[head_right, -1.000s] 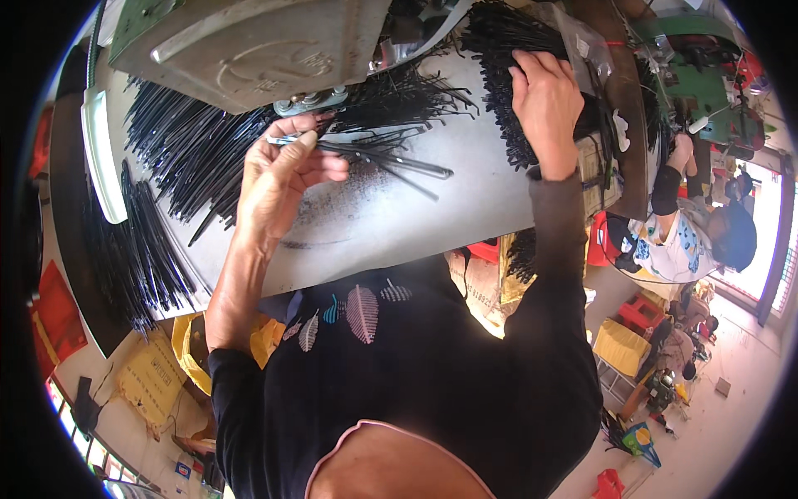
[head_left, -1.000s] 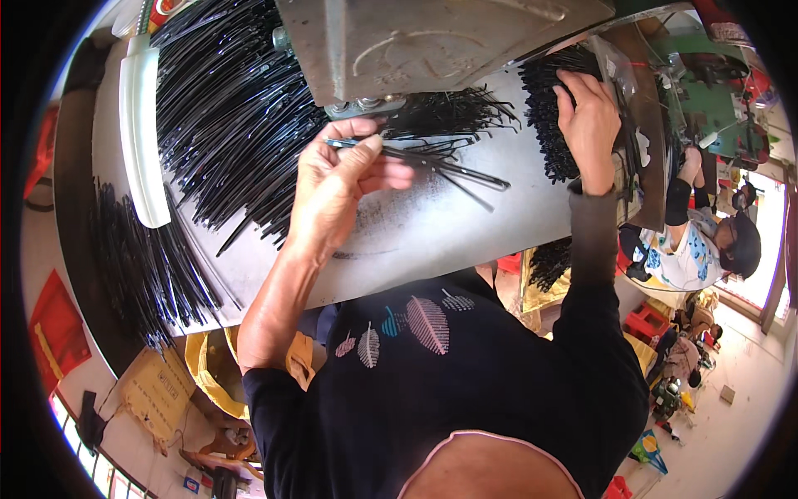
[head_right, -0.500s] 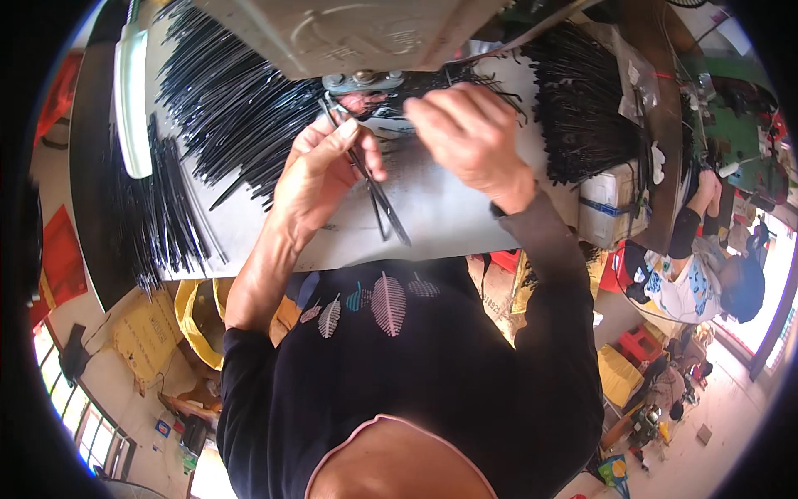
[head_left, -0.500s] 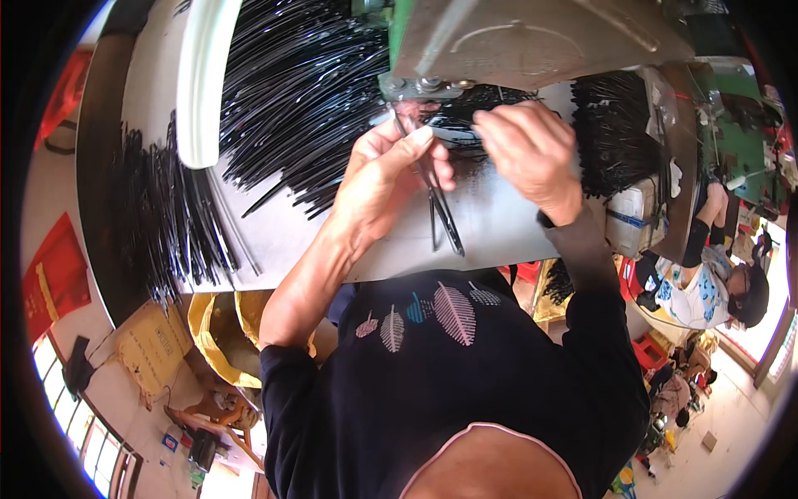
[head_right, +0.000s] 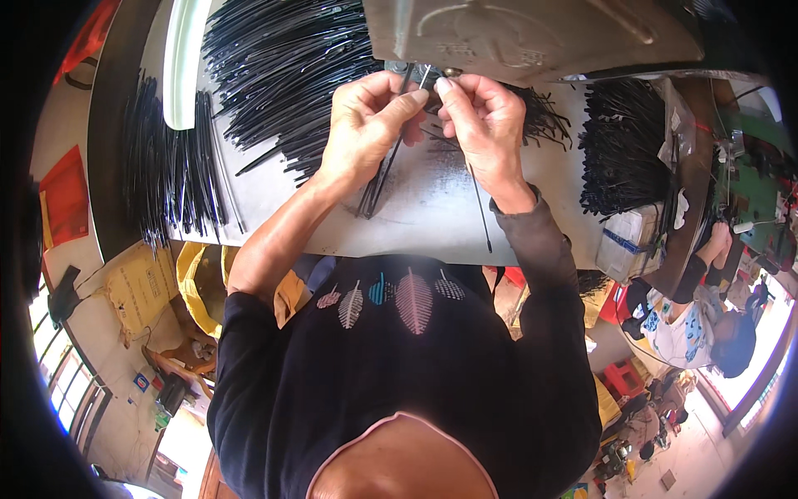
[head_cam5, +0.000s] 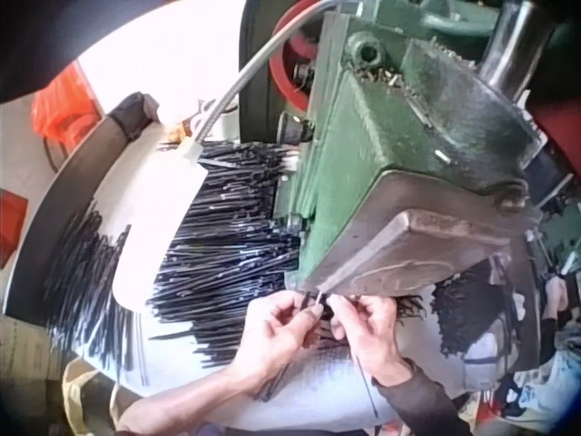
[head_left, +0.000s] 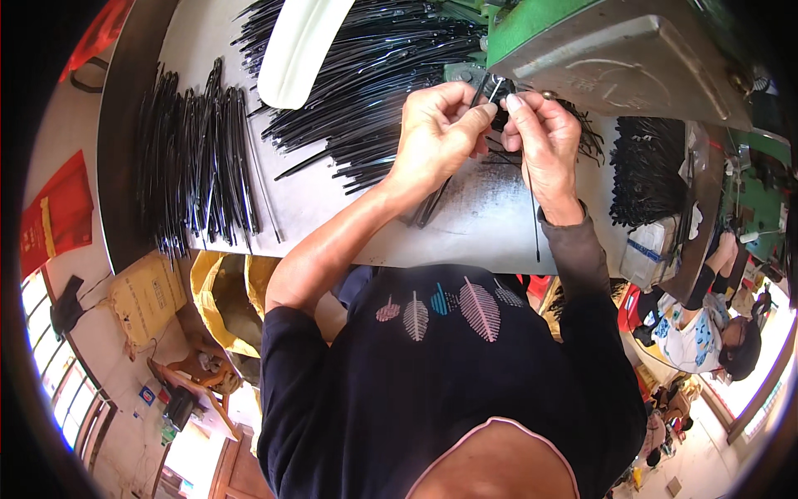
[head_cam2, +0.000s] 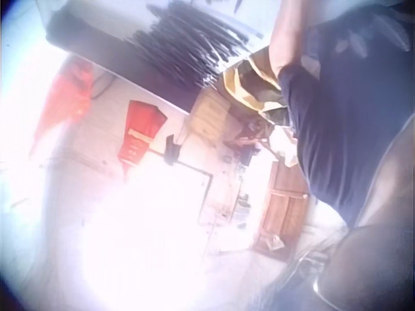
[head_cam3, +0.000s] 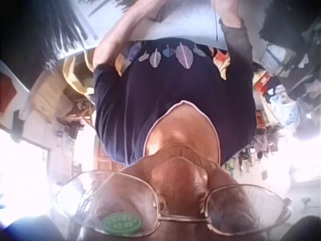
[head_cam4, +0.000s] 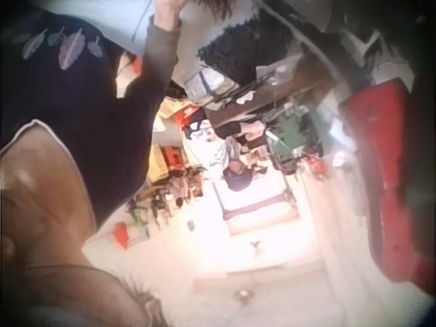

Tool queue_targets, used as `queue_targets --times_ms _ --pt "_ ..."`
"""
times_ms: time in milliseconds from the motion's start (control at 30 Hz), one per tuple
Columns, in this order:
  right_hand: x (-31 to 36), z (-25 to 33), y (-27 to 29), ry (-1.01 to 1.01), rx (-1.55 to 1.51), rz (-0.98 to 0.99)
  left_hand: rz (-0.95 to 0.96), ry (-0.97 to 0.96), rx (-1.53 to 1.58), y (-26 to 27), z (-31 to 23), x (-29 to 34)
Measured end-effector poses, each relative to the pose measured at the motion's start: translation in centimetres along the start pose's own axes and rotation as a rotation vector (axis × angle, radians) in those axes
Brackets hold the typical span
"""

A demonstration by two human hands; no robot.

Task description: The person assembles umbrella frame ribs by repeatedly picking up rods and linkage pieces, fitting them together, and inserting them into a machine to fasten them.

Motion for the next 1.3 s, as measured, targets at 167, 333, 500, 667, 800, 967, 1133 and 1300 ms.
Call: queue_targets --times_ms 167,333,500,667,800,967,1133,1300 --pt "0.01 0.0 -0.22 -0.004 -0.057 0.004 -0.081 -0.085 -0.109 0.11 -0.09 -0.13" --pt "0.01 -0.16 -0.37 -0.01 -0.077 0.011 -0.044 -0.096 -0.091 -0.02 -0.07 -0.25" --pt "0.11 -0.59 -0.6 -0.036 -0.094 0.005 -0.062 -0.077 -0.059 -0.15 -0.41 -0.19" --pt "0.0 -0.63 -0.44 -0.05 -0.143 0.018 -0.053 -0.085 -0.026 0.02 -0.15 -0.3" --pt "-0.03 -0.51 -0.69 -0.047 -0.131 0.016 -0.064 -0.13 -0.146 0.18 -0.02 -0.34" --pt "-0.12 -0.35 -0.38 -0.048 -0.259 -0.011 -0.096 -0.191 -0.303 0.03 -0.48 -0.58" --pt "-0.2 -0.27 -0.46 -0.065 -0.28 -0.004 -0.104 -0.162 -0.305 0.18 -0.41 -0.73" --pt "-0.19 -0.45 -0.51 -0.057 -0.272 -0.022 -0.093 -0.195 -0.234 -0.09 -0.5 -0.95"
Point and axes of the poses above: each hand's wrist, its own x-axis away from the middle knuckle, its own y-axis out of the back of the hand, z = x × y, the point moved 2 cm from there along -x, towards the middle knuckle, and after that the axes turned 13 degrees about y, right-handed, at the moved point
